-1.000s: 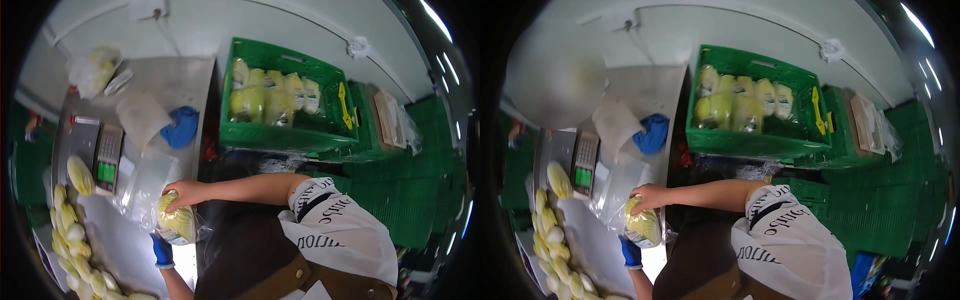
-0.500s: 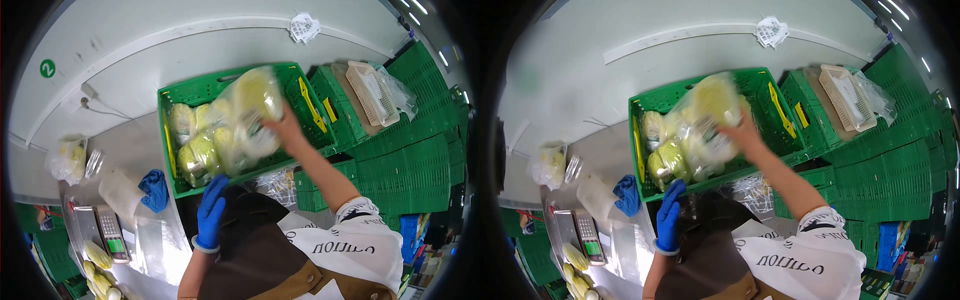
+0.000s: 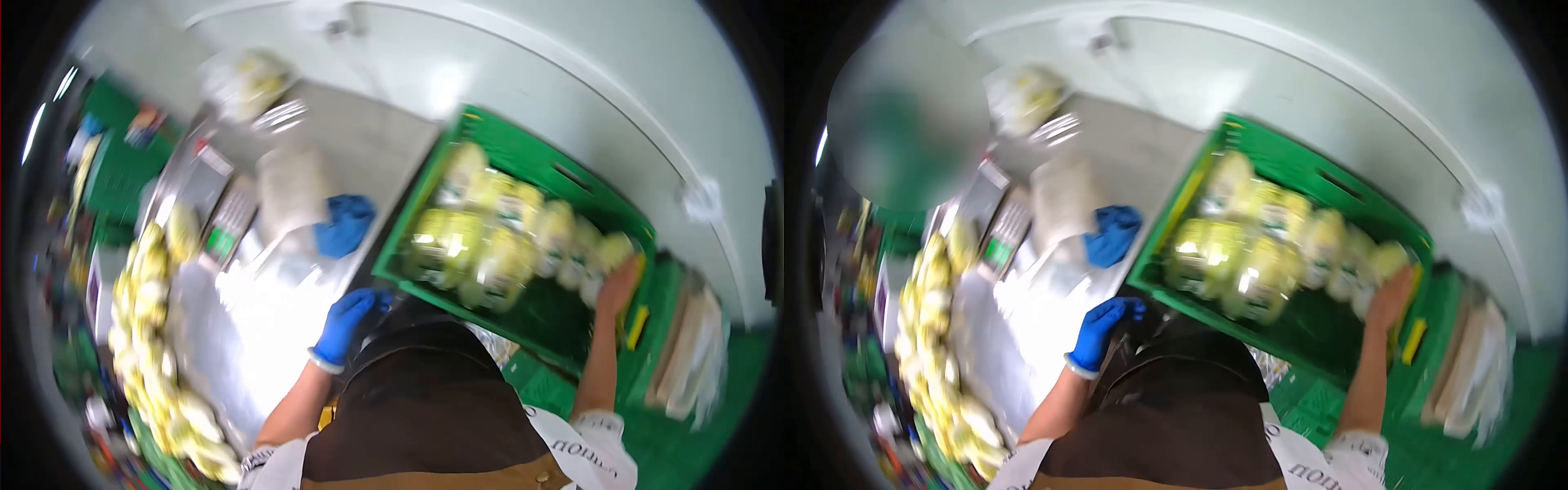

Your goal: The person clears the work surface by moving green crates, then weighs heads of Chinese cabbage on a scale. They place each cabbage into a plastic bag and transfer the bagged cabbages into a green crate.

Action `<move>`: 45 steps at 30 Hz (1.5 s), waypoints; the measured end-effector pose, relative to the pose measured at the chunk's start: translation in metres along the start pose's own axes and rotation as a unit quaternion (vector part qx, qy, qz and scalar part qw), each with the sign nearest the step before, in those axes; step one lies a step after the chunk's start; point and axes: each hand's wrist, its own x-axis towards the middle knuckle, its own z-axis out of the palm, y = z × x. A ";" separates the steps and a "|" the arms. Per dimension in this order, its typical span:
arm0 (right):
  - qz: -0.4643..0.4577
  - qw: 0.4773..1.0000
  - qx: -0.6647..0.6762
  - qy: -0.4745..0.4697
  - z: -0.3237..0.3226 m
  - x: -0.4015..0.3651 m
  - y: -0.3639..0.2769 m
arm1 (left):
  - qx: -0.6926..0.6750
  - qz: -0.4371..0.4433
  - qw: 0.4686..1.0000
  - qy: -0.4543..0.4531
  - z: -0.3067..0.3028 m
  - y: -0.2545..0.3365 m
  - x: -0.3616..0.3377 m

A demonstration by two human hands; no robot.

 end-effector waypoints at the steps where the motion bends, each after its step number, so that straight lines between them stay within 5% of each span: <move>1: -0.003 0.995 0.100 -0.024 -0.025 0.004 0.001 | 0.004 0.025 0.998 0.051 -0.017 0.003 -0.007; 3: 0.034 0.896 0.442 -0.014 0.024 0.017 -0.016 | 0.104 0.090 0.978 0.155 -0.070 0.001 -0.010; 5: 0.001 0.855 0.517 -0.050 0.058 0.047 -0.020 | 0.064 0.125 0.938 0.316 -0.148 -0.025 0.000; 6: -0.042 0.874 0.482 -0.050 0.081 0.064 -0.021 | 0.114 0.169 0.896 0.393 -0.177 -0.033 0.008; 8: -0.038 0.894 0.446 0.020 0.004 0.071 -0.017 | 0.268 0.178 0.830 0.456 -0.210 -0.028 0.025; 9: -0.031 0.855 0.498 0.144 -0.065 0.060 -0.028 | 0.454 0.224 0.736 0.448 -0.221 -0.015 0.035; 10: -0.064 0.759 0.632 0.141 -0.129 0.052 -0.042 | 0.622 0.254 0.610 0.420 -0.228 -0.004 0.047; 12: -0.150 0.581 0.796 0.076 -0.260 0.010 -0.070 | 0.667 0.252 0.582 0.392 -0.213 0.035 0.070; 14: -0.314 0.527 0.779 0.133 -0.340 -0.038 -0.135 | 0.715 0.199 0.562 0.365 -0.217 0.053 0.096; 15: -0.402 0.559 0.712 0.139 -0.407 -0.082 -0.140 | 0.713 0.170 0.583 0.350 -0.235 0.052 0.113; 16: -0.539 0.478 0.676 0.154 -0.447 -0.107 -0.158 | 0.709 0.142 0.604 0.335 -0.254 0.051 0.127; 17: -0.580 0.480 0.639 0.157 -0.483 -0.135 -0.171 | 0.691 0.167 0.601 0.365 -0.262 0.057 0.124; 20: -0.562 0.419 0.710 0.072 -0.526 -0.188 -0.228 | 0.478 0.359 0.685 0.416 -0.297 0.058 0.067; 22: -0.505 0.369 0.780 -0.039 -0.549 -0.215 -0.253 | 0.230 0.267 0.843 0.407 -0.302 0.047 -0.009; 23: -0.498 0.362 0.787 -0.041 -0.560 -0.226 -0.264 | 0.235 0.403 0.789 0.399 -0.315 0.018 -0.031; 26: -0.496 0.350 0.793 -0.043 -0.599 -0.252 -0.304 | -0.005 0.282 0.866 0.412 -0.303 -0.037 -0.115; 28: -0.526 0.360 0.769 -0.043 -0.632 -0.263 -0.343 | -0.182 0.266 0.852 0.413 -0.303 -0.082 -0.138; 30: -0.548 0.381 0.743 -0.056 -0.677 -0.276 -0.385 | -0.177 0.162 0.888 0.393 -0.311 -0.113 -0.158; 32: -0.554 0.373 0.739 -0.088 -0.736 -0.286 -0.424 | -0.078 0.026 0.961 0.264 -0.342 -0.170 -0.169; 33: -0.532 0.425 0.728 -0.079 -0.763 -0.290 -0.450 | -0.001 0.048 0.971 0.233 -0.344 -0.162 -0.180; 35: -0.490 0.488 0.719 -0.068 -0.814 -0.298 -0.496 | 0.112 0.097 0.977 0.153 -0.352 -0.145 -0.207; 38: -0.446 0.525 0.721 -0.070 -0.859 -0.302 -0.552 | -0.018 0.067 0.992 0.103 -0.395 -0.116 -0.241; 40: -0.439 0.542 0.712 -0.078 -0.863 -0.297 -0.592 | -0.062 0.092 0.931 0.349 -0.424 -0.095 -0.253; 42: -0.462 0.443 0.742 -0.199 -0.862 -0.277 -0.602 | 0.079 0.163 0.765 0.618 -0.459 -0.106 -0.242; 44: -0.435 0.271 0.773 -0.374 -0.860 -0.280 -0.550 | 0.006 0.121 0.763 0.635 -0.475 -0.097 -0.230; 45: -0.436 0.269 0.759 -0.402 -0.858 -0.290 -0.519 | 0.009 0.050 0.803 0.594 -0.485 -0.106 -0.222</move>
